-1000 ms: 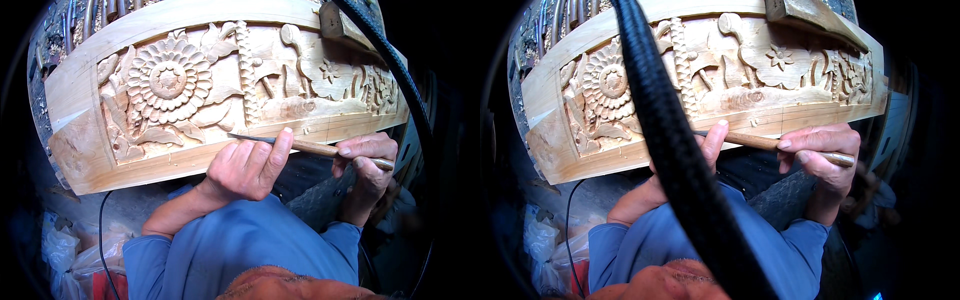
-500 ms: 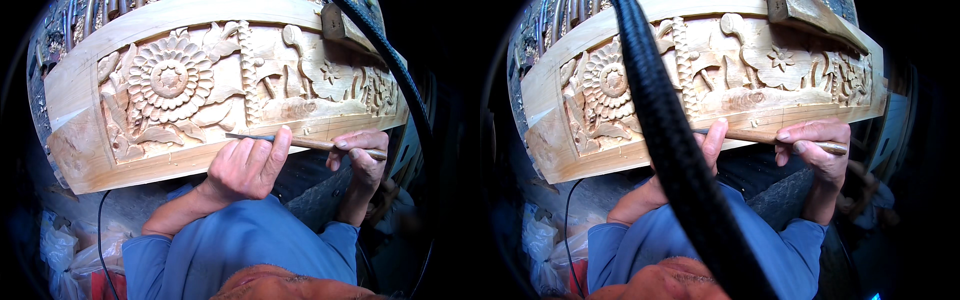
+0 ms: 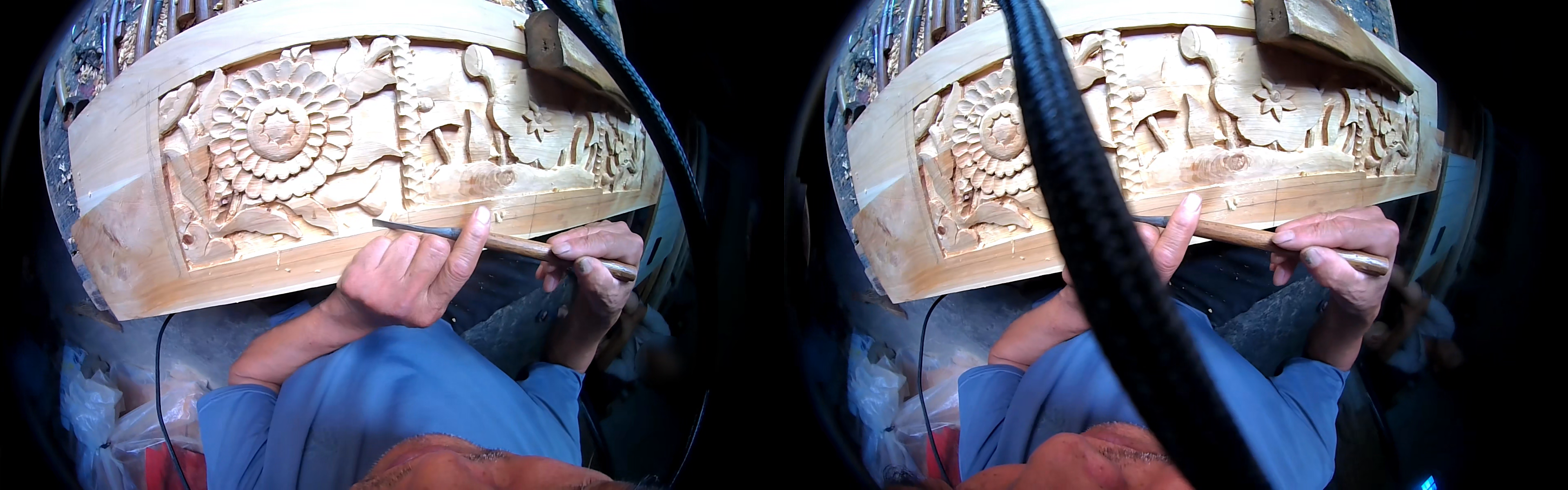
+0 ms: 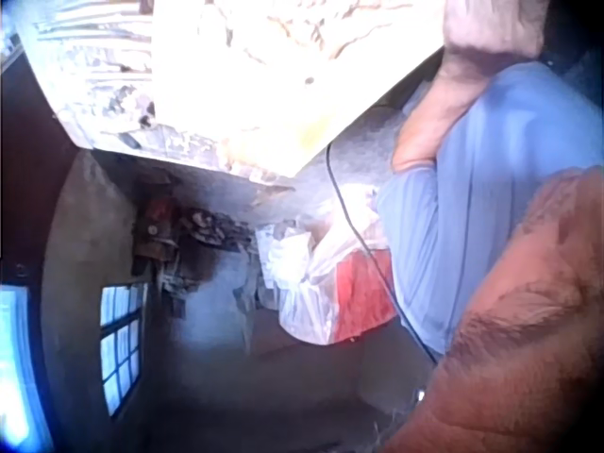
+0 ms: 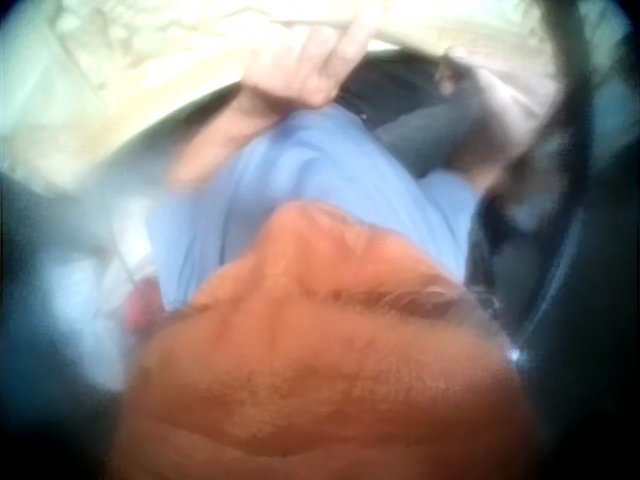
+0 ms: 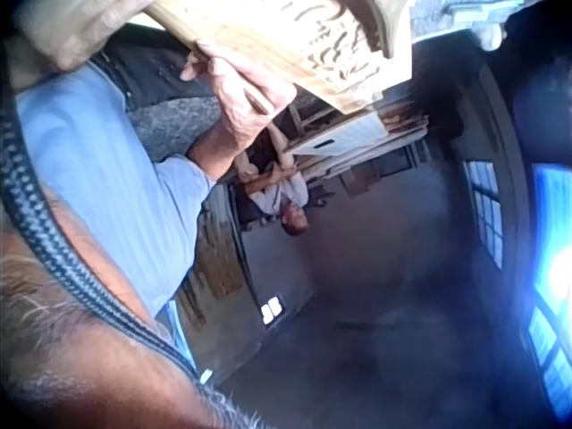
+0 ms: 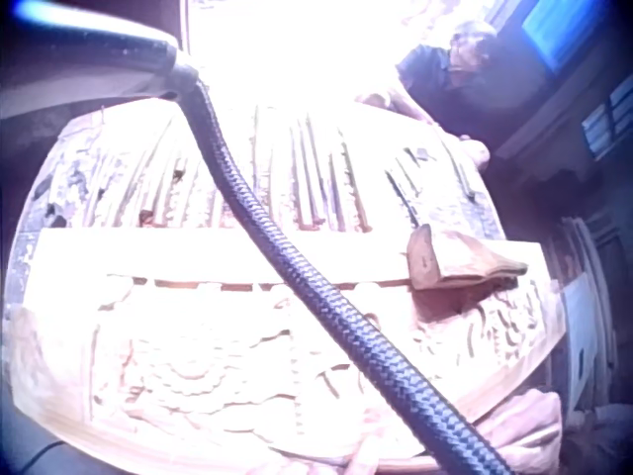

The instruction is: The person carves intricate floral designs into a wooden panel using a chisel and a mallet, tapping the tool to remove small pieces of wood.

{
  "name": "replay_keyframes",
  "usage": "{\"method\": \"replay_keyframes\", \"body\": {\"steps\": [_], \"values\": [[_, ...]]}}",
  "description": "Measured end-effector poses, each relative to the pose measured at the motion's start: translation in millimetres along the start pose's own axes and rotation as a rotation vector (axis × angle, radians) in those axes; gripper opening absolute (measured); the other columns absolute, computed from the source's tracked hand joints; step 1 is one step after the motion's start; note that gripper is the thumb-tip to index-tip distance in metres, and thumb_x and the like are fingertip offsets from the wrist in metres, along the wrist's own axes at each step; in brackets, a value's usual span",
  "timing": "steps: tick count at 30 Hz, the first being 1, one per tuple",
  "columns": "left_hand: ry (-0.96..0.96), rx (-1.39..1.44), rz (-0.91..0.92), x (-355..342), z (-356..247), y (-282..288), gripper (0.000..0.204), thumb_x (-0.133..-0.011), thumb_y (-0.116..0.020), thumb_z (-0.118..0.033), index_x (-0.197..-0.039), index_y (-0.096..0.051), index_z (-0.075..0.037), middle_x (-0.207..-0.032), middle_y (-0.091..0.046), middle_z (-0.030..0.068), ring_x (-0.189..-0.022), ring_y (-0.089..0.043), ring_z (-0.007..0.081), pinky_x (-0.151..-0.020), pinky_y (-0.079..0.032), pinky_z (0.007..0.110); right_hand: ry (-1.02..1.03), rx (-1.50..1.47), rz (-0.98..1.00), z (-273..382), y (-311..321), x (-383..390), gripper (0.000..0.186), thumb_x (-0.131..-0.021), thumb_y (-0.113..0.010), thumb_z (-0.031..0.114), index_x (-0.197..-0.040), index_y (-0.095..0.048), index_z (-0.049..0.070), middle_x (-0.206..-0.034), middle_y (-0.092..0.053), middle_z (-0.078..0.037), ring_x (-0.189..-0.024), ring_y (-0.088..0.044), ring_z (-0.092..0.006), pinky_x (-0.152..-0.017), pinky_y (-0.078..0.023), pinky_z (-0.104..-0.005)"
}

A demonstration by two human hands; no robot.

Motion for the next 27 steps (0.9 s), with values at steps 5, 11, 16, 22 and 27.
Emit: {"method": "replay_keyframes", "body": {"steps": [5,11,16,22,27], "values": [[0.003,0.036,0.036,-5.1,0.6,3.1,0.048,-0.09,-0.068,-0.008,-0.137,-0.07,-0.006,-0.068,-0.035,-0.0051,-0.055,-0.039,0.0069,-0.048,-0.032,0.024,0.024,0.005,-0.081,-2.6,-3.1,-0.1,0.029,-0.093,-0.069,0.02,-0.098,-0.077,-0.008,-0.071,-0.072,-0.023,-0.05,-0.069,-0.0249,-0.048,-0.059,-0.0335],[0.052,0.065,-0.042,-0.1,1.2,-3.8,0.042,-0.088,-0.068,-0.009,-0.13,-0.073,-0.004,-0.068,-0.034,-0.0044,-0.055,-0.039,0.0072,-0.047,-0.033,0.024,-0.006,-0.038,-0.062,-11.1,-1.1,-1.6,0.03,-0.094,-0.067,0.018,-0.103,-0.077,-0.009,-0.073,-0.073,-0.025,-0.051,-0.069,-0.0267,-0.051,-0.061,-0.037],[0.076,0.102,-0.009,2.5,0.5,-6.5,0.042,-0.088,-0.068,-0.008,-0.129,-0.072,-0.002,-0.068,-0.034,-0.0042,-0.055,-0.039,0.0077,-0.048,-0.034,0.024,-0.022,-0.081,-0.026,-18.4,0.4,-0.9,0.03,-0.093,-0.068,0.017,-0.105,-0.077,-0.009,-0.077,-0.073,-0.026,-0.052,-0.07,-0.0273,-0.052,-0.062,-0.0378],[0.089,0.109,-0.011,5.2,-0.7,-7.9,0.041,-0.088,-0.067,-0.008,-0.127,-0.072,0.001,-0.068,-0.035,-0.0033,-0.055,-0.04,0.0085,-0.048,-0.035,0.025,0.004,-0.059,-0.016,-16.2,-1.9,-2.0,0.029,-0.093,-0.069,0.016,-0.104,-0.077,-0.009,-0.077,-0.074,-0.025,-0.053,-0.07,-0.0268,-0.053,-0.063,-0.038],[0.143,0.107,-0.048,9.4,-0.2,-9.8,0.041,-0.086,-0.067,-0.007,-0.126,-0.072,0.002,-0.068,-0.036,-0.0024,-0.056,-0.042,0.0088,-0.048,-0.036,0.025,-0.025,-0.106,-0.019,-23.3,-4.6,-6.0,0.028,-0.093,-0.069,0.015,-0.103,-0.077,-0.01,-0.078,-0.075,-0.024,-0.054,-0.071,-0.0267,-0.056,-0.064,-0.0392]]}}
Point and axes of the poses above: each hand's wrist, its own x-axis away from the middle knuckle, its own y-axis out of the back of the hand, z = x × y, the point moved 6 cm from there along -x, towards the middle knuckle
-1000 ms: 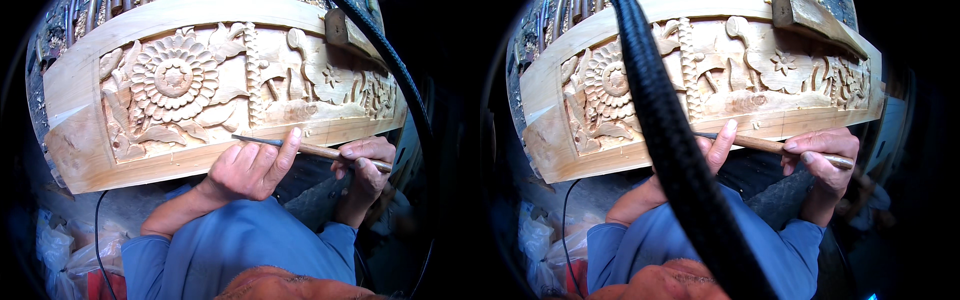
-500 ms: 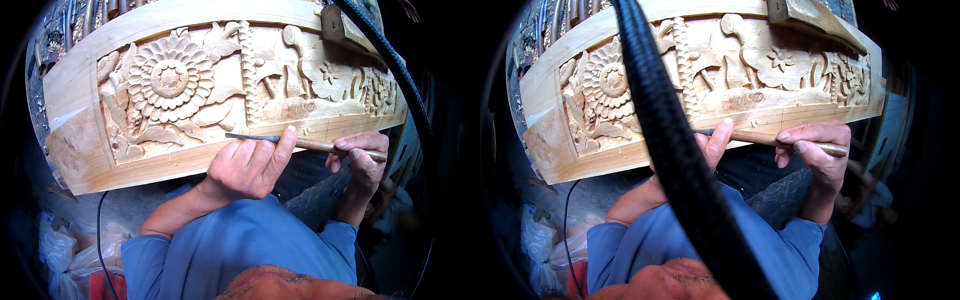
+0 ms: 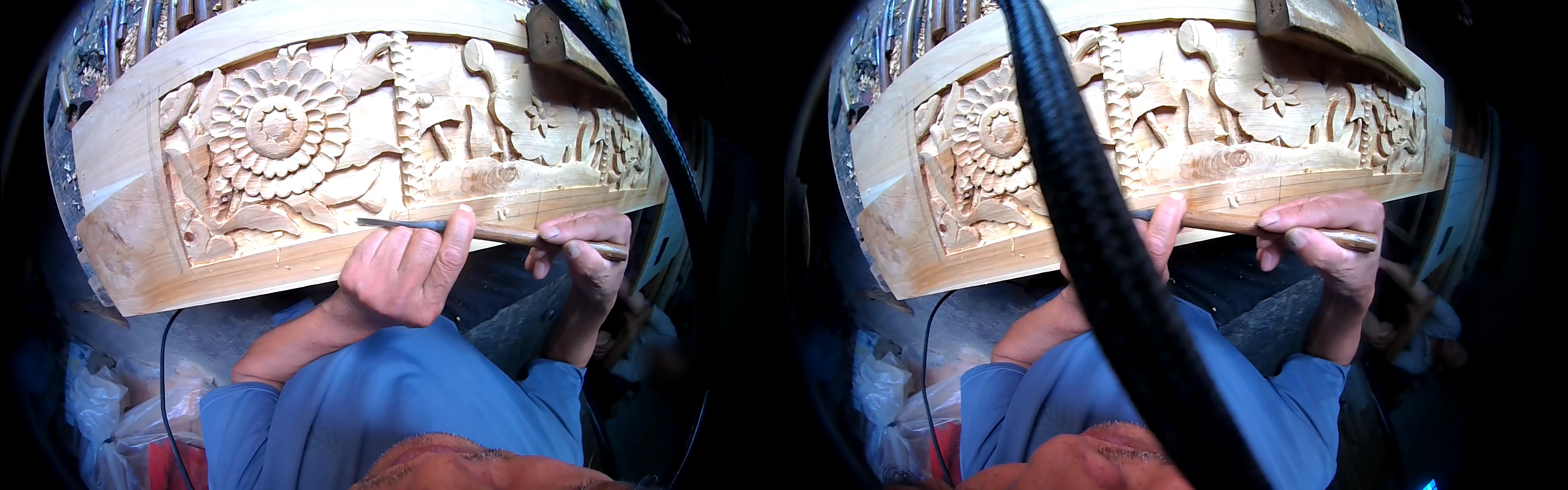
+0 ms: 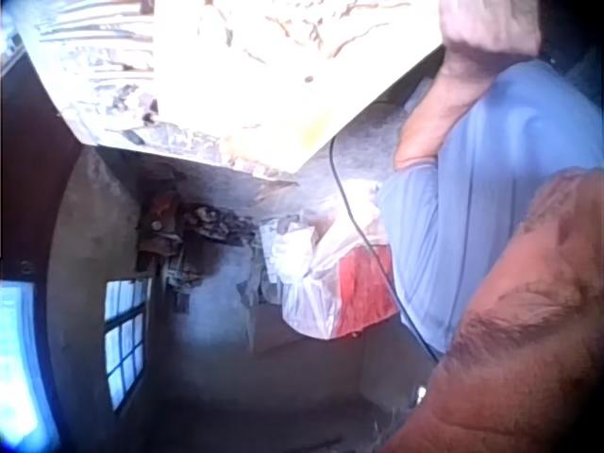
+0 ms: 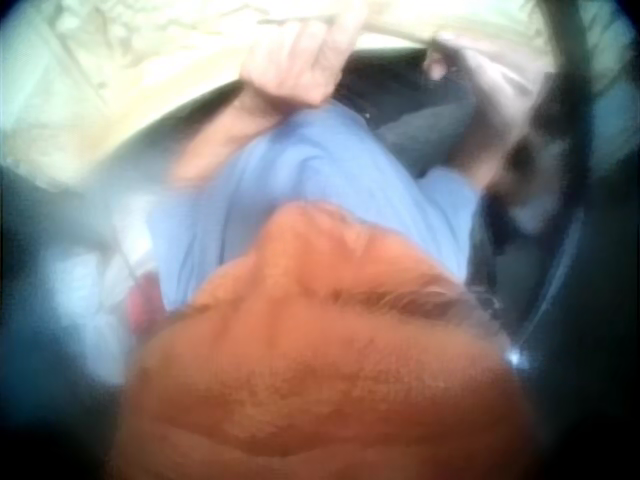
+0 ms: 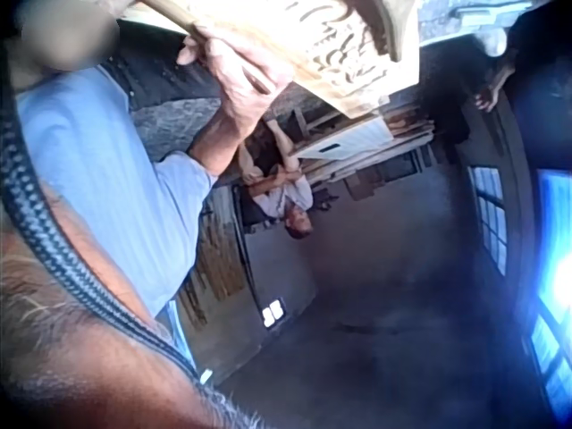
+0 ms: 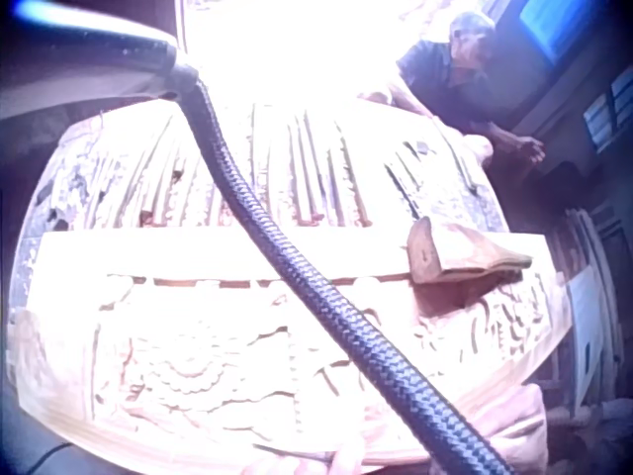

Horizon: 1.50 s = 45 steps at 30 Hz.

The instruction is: The person carves intricate floral designs into a wooden panel using a chisel and a mallet, tapping the tool to remove small pieces of wood.

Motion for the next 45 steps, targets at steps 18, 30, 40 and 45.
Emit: {"method": "replay_keyframes", "body": {"steps": [18,30,40,45], "values": [[-0.018,0.008,0.063,2.6,-0.5,2.1,0.045,-0.089,-0.067,-0.01,-0.133,-0.07,-0.001,-0.07,-0.036,-0.0043,-0.056,-0.041,0.0078,-0.048,-0.035,0.024,-0.025,0.077,-0.037,11.0,-8.2,-1.9,0.032,-0.089,-0.071,0.019,-0.101,-0.078,-0.009,-0.074,-0.074,-0.024,-0.054,-0.072,-0.0281,-0.054,-0.063,-0.0367],[-0.017,0.066,0.077,-1.7,0.3,7.6,0.039,-0.09,-0.068,-0.01,-0.128,-0.071,-0.001,-0.07,-0.036,-0.0035,-0.056,-0.041,0.0082,-0.048,-0.035,0.025,0.036,0.125,-0.008,20.7,-12.5,-0.7,0.028,-0.091,-0.071,0.018,-0.102,-0.077,-0.008,-0.075,-0.074,-0.025,-0.056,-0.074,-0.0278,-0.052,-0.062,-0.0342],[-0.006,0.012,-0.015,0.9,3.6,3.4,0.042,-0.085,-0.067,-0.006,-0.126,-0.071,0.002,-0.069,-0.037,-0.0025,-0.055,-0.041,0.0093,-0.048,-0.036,0.024,-0.048,0.061,-0.028,5.0,-13.2,-0.4,0.03,-0.092,-0.07,0.017,-0.105,-0.077,-0.009,-0.075,-0.074,-0.024,-0.053,-0.07,-0.0274,-0.057,-0.064,-0.0396],[-0.111,-0.04,0.053,-3.7,2.7,12.9,0.043,-0.086,-0.066,-0.005,-0.129,-0.071,0.003,-0.068,-0.039,-0.0034,-0.055,-0.043,0.0081,-0.048,-0.037,0.023,-0.022,-0.003,0.022,-3.5,-9.5,-7.8,0.032,-0.093,-0.069,0.019,-0.103,-0.077,-0.01,-0.074,-0.074,-0.023,-0.051,-0.069,-0.0262,-0.054,-0.063,-0.0381]]}}
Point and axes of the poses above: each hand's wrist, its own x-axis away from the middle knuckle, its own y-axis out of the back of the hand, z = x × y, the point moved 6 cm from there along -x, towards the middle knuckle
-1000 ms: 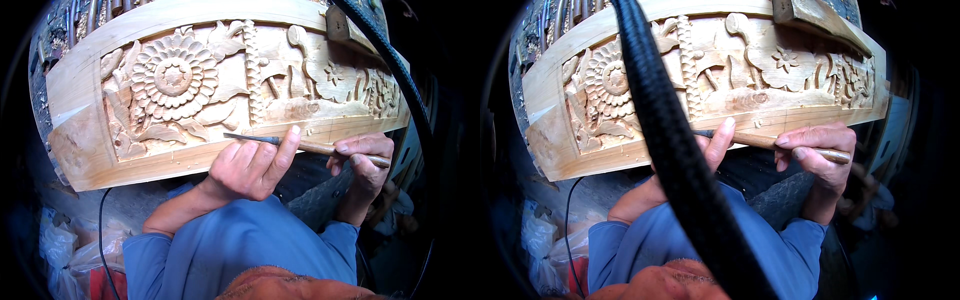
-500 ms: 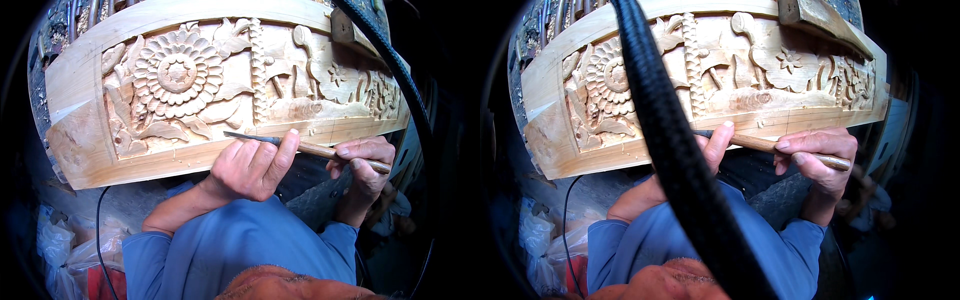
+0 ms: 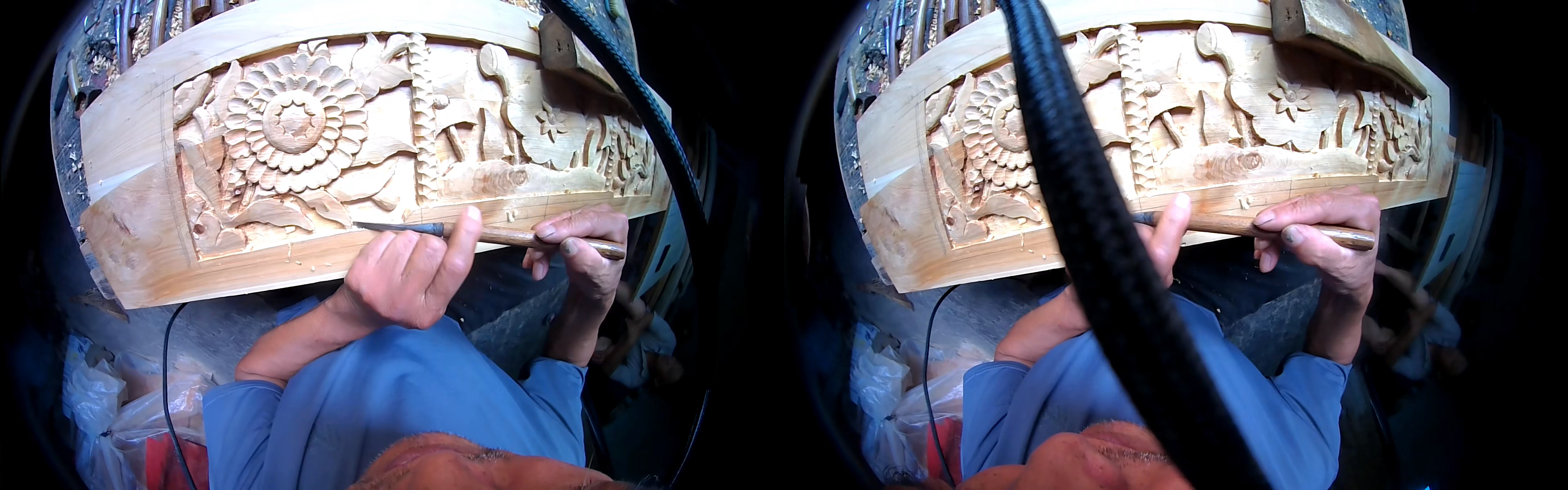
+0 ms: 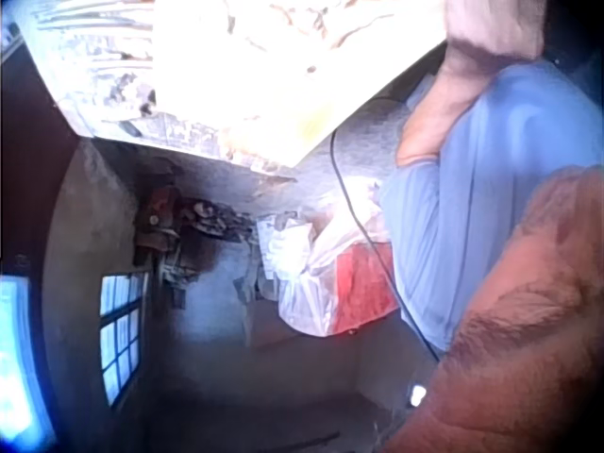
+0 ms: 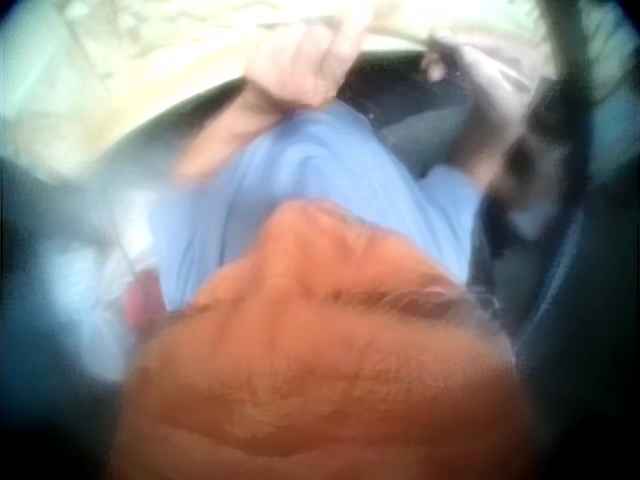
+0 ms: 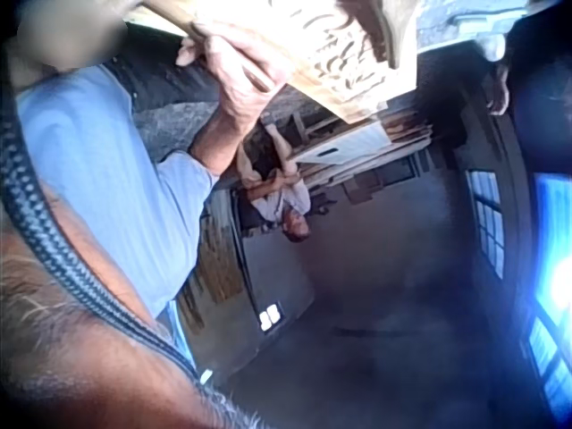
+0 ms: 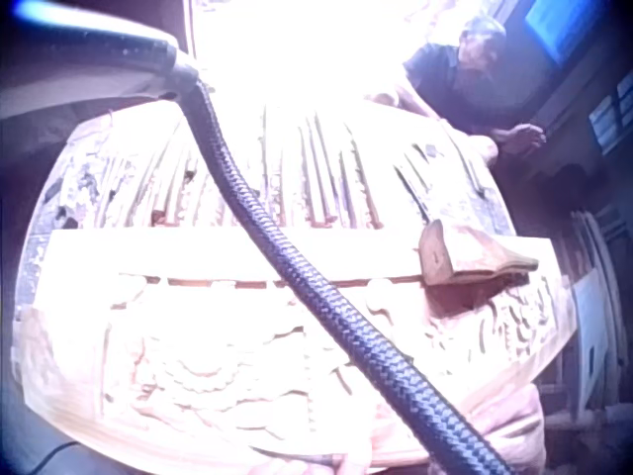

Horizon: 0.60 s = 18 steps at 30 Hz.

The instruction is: The person carves intricate floral designs into a wooden panel using a chisel and a mallet, tapping the tool to remove small pieces of wood.

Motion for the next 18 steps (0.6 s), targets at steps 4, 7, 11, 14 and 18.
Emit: {"method": "replay_keyframes", "body": {"steps": [4,7,11,14,18], "values": [[-0.037,0.109,0.046,-1.9,1.3,6.0,0.045,-0.088,-0.066,-0.005,-0.133,-0.07,0.001,-0.068,-0.038,-0.0048,-0.055,-0.041,0.0069,-0.048,-0.035,0.023,0.055,0.01,0.018,6.5,5.9,-1.6,0.032,-0.093,-0.07,0.02,-0.101,-0.077,-0.01,-0.075,-0.074,-0.024,-0.049,-0.068,-0.0256,-0.05,-0.061,-0.0358],[-0.031,0.024,0.046,-6.8,-0.8,5.3,0.047,-0.089,-0.067,-0.006,-0.135,-0.07,-0.001,-0.067,-0.037,-0.0055,-0.054,-0.038,0.0064,-0.048,-0.032,0.023,0.04,-0.019,0.027,7.7,16.6,1.1,0.029,-0.089,-0.069,0.013,-0.101,-0.077,-0.011,-0.082,-0.076,-0.026,-0.056,-0.072,-0.0278,-0.054,-0.062,-0.0351],[0.004,0.023,0.031,-8.7,-2.2,-4.4,0.048,-0.088,-0.068,-0.006,-0.136,-0.069,-0.002,-0.068,-0.035,-0.0055,-0.054,-0.037,0.0064,-0.046,-0.03,0.024,0.018,0.032,0.023,18.1,16.8,0.7,0.028,-0.086,-0.069,0.01,-0.102,-0.078,-0.012,-0.085,-0.076,-0.028,-0.06,-0.074,-0.029,-0.056,-0.063,-0.0353],[0.013,0.025,0.028,-7.7,-2.7,-5.6,0.049,-0.088,-0.068,-0.006,-0.137,-0.069,-0.002,-0.067,-0.034,-0.0054,-0.054,-0.036,0.0063,-0.046,-0.029,0.024,0.01,0.056,0.059,22.7,17.1,-4.3,0.028,-0.085,-0.069,0.009,-0.101,-0.078,-0.012,-0.085,-0.076,-0.028,-0.06,-0.075,-0.0289,-0.057,-0.064,-0.0355],[-0.011,-0.044,0.01,-8.9,-3.5,-5.3,0.049,-0.087,-0.068,-0.007,-0.136,-0.07,-0.002,-0.067,-0.033,-0.0053,-0.054,-0.036,0.006,-0.046,-0.029,0.023,0.01,0.031,0.049,23.4,15.8,-5.2,0.027,-0.084,-0.07,0.007,-0.1,-0.078,-0.012,-0.086,-0.076,-0.028,-0.062,-0.075,-0.0288,-0.058,-0.064,-0.0356]]}}
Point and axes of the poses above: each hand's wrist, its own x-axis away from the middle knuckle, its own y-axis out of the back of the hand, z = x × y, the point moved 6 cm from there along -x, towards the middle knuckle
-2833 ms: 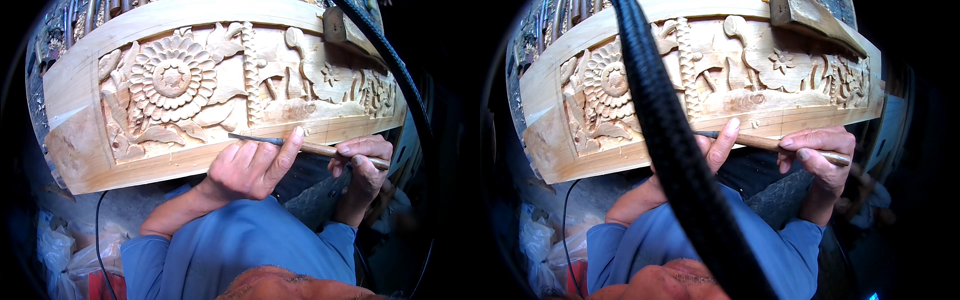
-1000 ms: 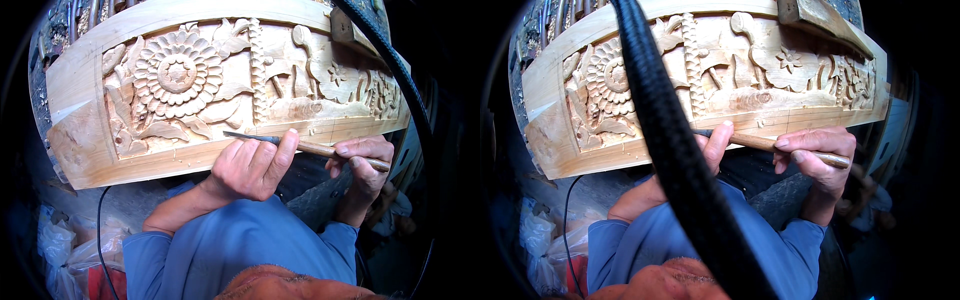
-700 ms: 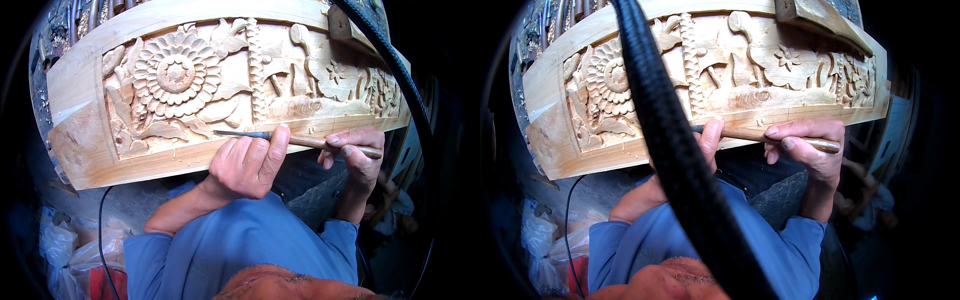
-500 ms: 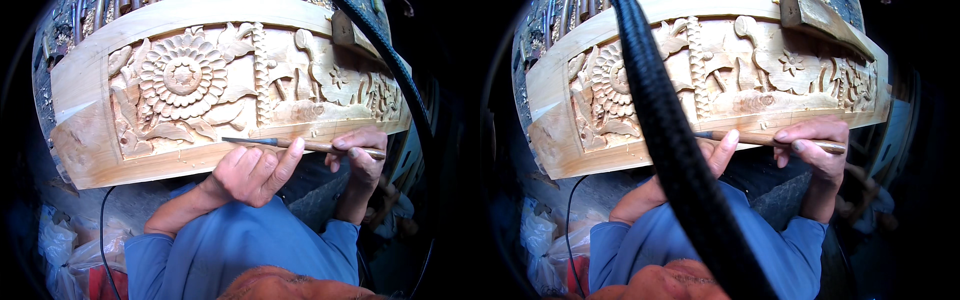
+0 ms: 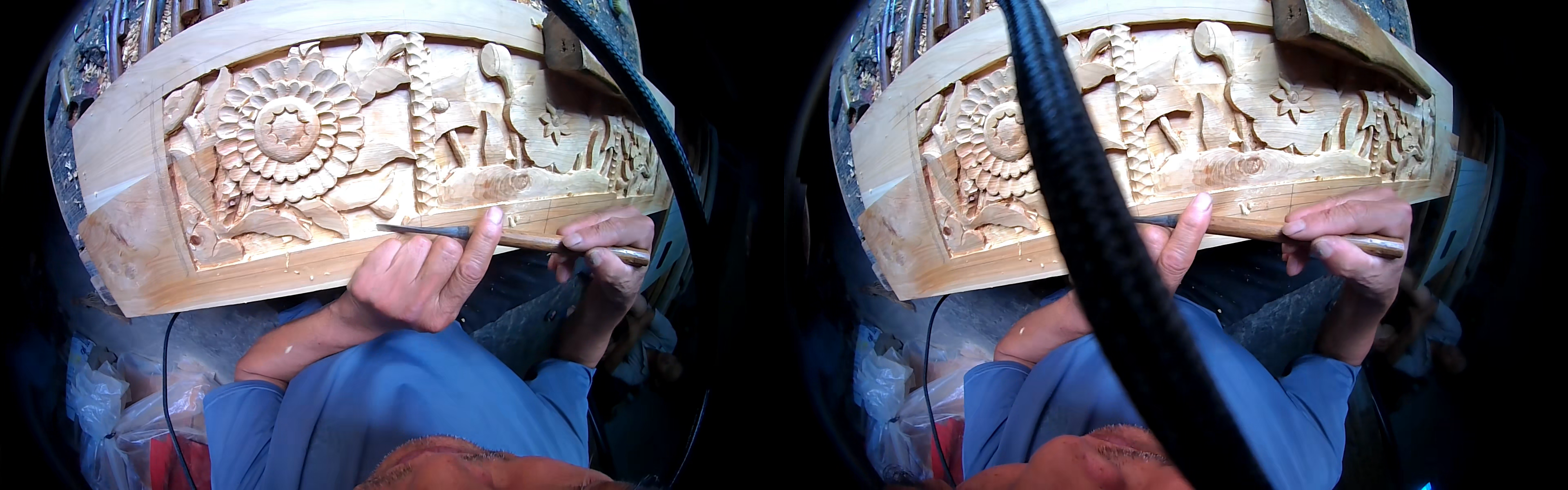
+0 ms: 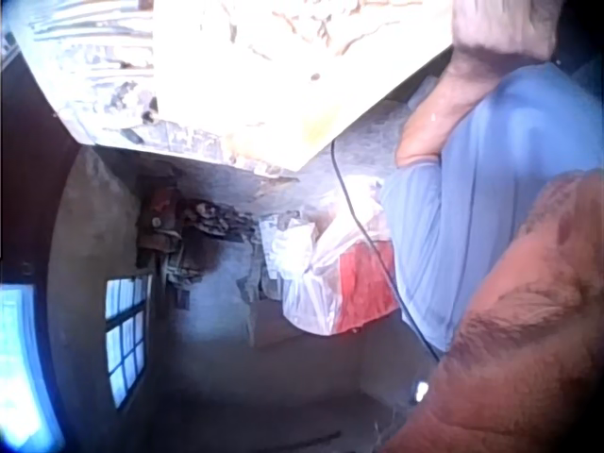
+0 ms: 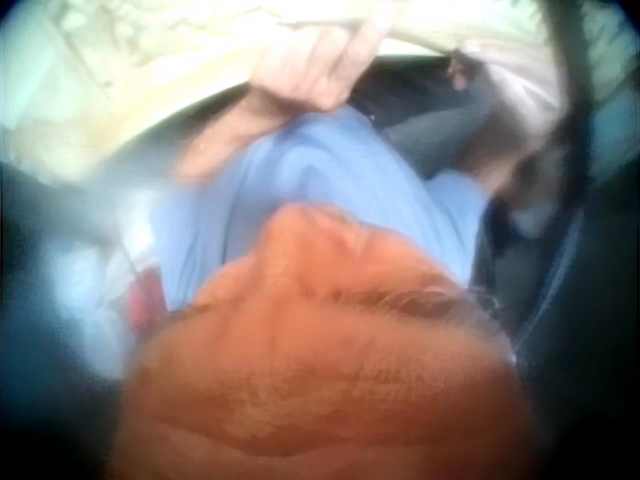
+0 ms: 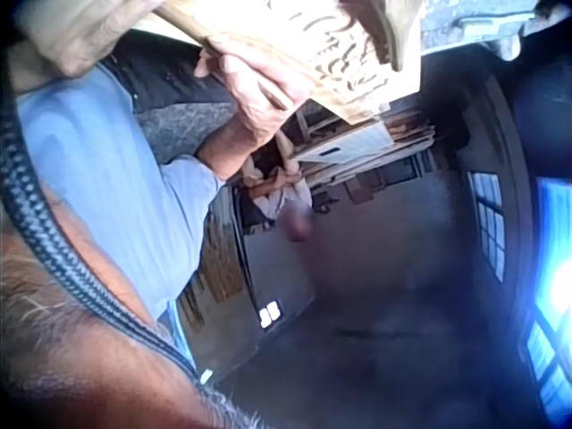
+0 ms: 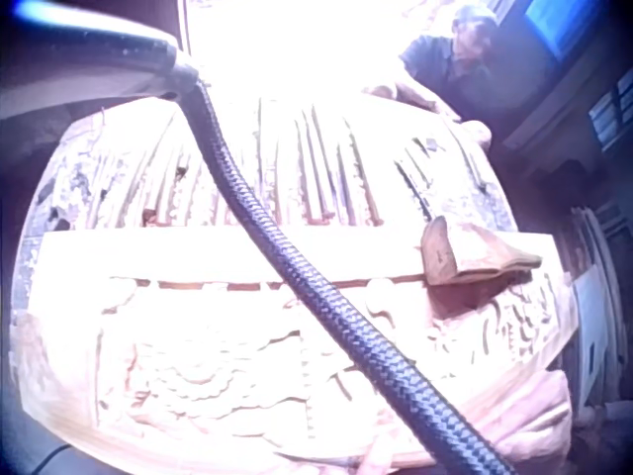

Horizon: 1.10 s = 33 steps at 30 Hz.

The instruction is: The person carves intricate floral designs into a wooden panel using a chisel and a mallet, tapping the tool to remove small pieces of wood.

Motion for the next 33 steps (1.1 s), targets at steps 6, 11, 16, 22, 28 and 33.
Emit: {"method": "replay_keyframes", "body": {"steps": [6,11,16,22,28,33], "values": [[0.017,0.004,-0.007,2.1,2.3,2.2,0.048,-0.088,-0.067,-0.008,-0.135,-0.07,-0.001,-0.068,-0.031,-0.0055,-0.054,-0.035,0.0059,-0.046,-0.029,0.023,-0.027,-0.043,0.002,-13.4,-3.0,-0.1,0.026,-0.083,-0.07,0.006,-0.1,-0.078,-0.012,-0.087,-0.077,-0.028,-0.064,-0.076,-0.0292,-0.058,-0.064,-0.0358],[0.014,0.022,0.008,4.2,2.7,3.1,0.042,-0.091,-0.068,-0.009,-0.132,-0.071,-0.001,-0.067,-0.034,-0.0057,-0.053,-0.035,0.0057,-0.046,-0.029,0.023,-0.041,-0.039,0.021,-15.5,-10.8,-2.0,0.025,-0.085,-0.071,0.005,-0.101,-0.078,-0.012,-0.088,-0.077,-0.027,-0.065,-0.075,-0.0291,-0.06,-0.064,-0.0362],[-0.014,0.262,-0.054,12.6,-3.5,6.6,0.037,-0.094,-0.072,-0.01,-0.13,-0.071,-0.004,-0.068,-0.04,-0.0056,-0.054,-0.038,0.0053,-0.046,-0.028,0.023,0.011,-0.14,0.011,-26.0,-12.5,-1.9,0.029,-0.094,-0.069,0.013,-0.106,-0.076,-0.012,-0.086,-0.076,-0.027,-0.063,-0.074,-0.029,-0.061,-0.064,-0.0387],[-0.053,0.436,-0.081,28.9,-11.2,7.0,0.034,-0.093,-0.076,-0.011,-0.127,-0.072,-0.009,-0.069,-0.046,-0.0051,-0.054,-0.04,0.0057,-0.047,-0.029,0.023,0.066,-0.224,-0.093,-34.3,-1.2,7.8,0.038,-0.097,-0.068,0.025,-0.102,-0.076,-0.011,-0.076,-0.073,-0.025,-0.053,-0.07,-0.0277,-0.057,-0.064,-0.0401],[-0.079,0.457,-0.076,35.3,-15.3,7.9,0.031,-0.093,-0.079,-0.012,-0.123,-0.073,-0.011,-0.069,-0.051,-0.0046,-0.055,-0.042,0.006,-0.047,-0.029,0.023,0.06,-0.027,-0.068,-21.2,-15.0,3.7,0.037,-0.097,-0.068,0.026,-0.105,-0.075,-0.009,-0.078,-0.074,-0.024,-0.054,-0.071,-0.0258,-0.054,-0.064,-0.0384],[-0.254,0.282,-0.095,21.3,-7.4,10.4,0.026,-0.093,-0.078,-0.011,-0.119,-0.075,-0.009,-0.067,-0.049,-0.0044,-0.055,-0.042,0.0061,-0.047,-0.028,0.024,0.07,-0.014,-0.064,-19.2,-20.7,-2.7,0.038,-0.097,-0.07,0.028,-0.105,-0.075,-0.009,-0.077,-0.074,-0.023,-0.054,-0.071,-0.0262,-0.054,-0.064,-0.0391]]}}
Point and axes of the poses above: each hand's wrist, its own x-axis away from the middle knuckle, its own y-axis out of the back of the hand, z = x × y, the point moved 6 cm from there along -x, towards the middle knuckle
